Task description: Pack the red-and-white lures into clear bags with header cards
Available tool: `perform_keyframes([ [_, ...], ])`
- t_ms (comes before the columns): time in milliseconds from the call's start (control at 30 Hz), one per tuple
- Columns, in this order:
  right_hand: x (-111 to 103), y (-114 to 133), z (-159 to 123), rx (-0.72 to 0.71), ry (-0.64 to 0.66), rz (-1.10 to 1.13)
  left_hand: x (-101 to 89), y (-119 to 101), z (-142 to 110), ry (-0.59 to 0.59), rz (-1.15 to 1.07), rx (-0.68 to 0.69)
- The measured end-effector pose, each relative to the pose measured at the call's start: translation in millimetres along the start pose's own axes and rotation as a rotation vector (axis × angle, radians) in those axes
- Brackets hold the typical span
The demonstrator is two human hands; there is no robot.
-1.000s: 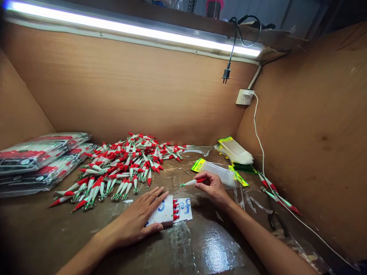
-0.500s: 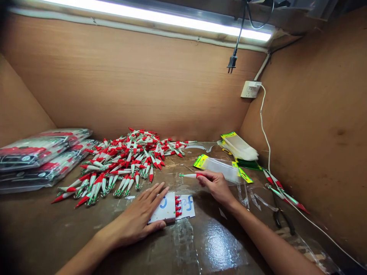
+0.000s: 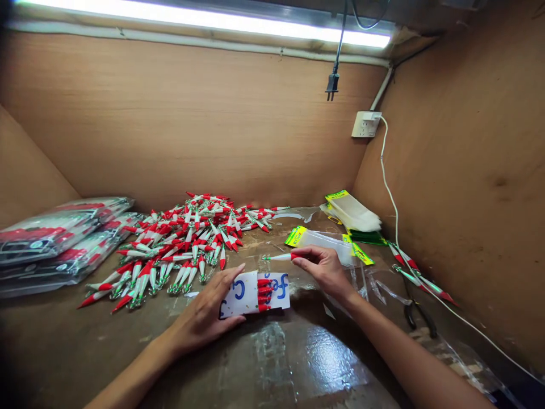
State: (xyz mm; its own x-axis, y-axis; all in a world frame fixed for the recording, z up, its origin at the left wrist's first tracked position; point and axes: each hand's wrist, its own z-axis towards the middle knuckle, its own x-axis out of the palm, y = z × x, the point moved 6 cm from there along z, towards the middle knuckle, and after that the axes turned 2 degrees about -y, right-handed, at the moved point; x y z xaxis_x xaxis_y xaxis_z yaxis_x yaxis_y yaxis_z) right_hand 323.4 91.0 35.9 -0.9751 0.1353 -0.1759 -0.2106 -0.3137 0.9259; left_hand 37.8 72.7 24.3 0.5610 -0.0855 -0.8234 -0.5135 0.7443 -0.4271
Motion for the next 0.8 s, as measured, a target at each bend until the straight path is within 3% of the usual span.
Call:
perform_keyframes([
  [167, 8, 17, -4, -0.115, 0.108, -0.047, 2.5, 8, -1, -0.047, -0.072, -0.054],
  [500, 22, 23, -17, -0.267, 0.117, -0.185, 3.7, 4, 0, -0.026, -0.085, -0.073],
  [700, 42, 29, -26, -0.361, 0.1, -0.324, 9.7, -4, -1, 0.012, -0.092, -0.029],
  [800, 55, 25, -27, -0.378, 0.187, -0.36, 13.5, -6, -2, 0.048, -0.105, -0.026],
])
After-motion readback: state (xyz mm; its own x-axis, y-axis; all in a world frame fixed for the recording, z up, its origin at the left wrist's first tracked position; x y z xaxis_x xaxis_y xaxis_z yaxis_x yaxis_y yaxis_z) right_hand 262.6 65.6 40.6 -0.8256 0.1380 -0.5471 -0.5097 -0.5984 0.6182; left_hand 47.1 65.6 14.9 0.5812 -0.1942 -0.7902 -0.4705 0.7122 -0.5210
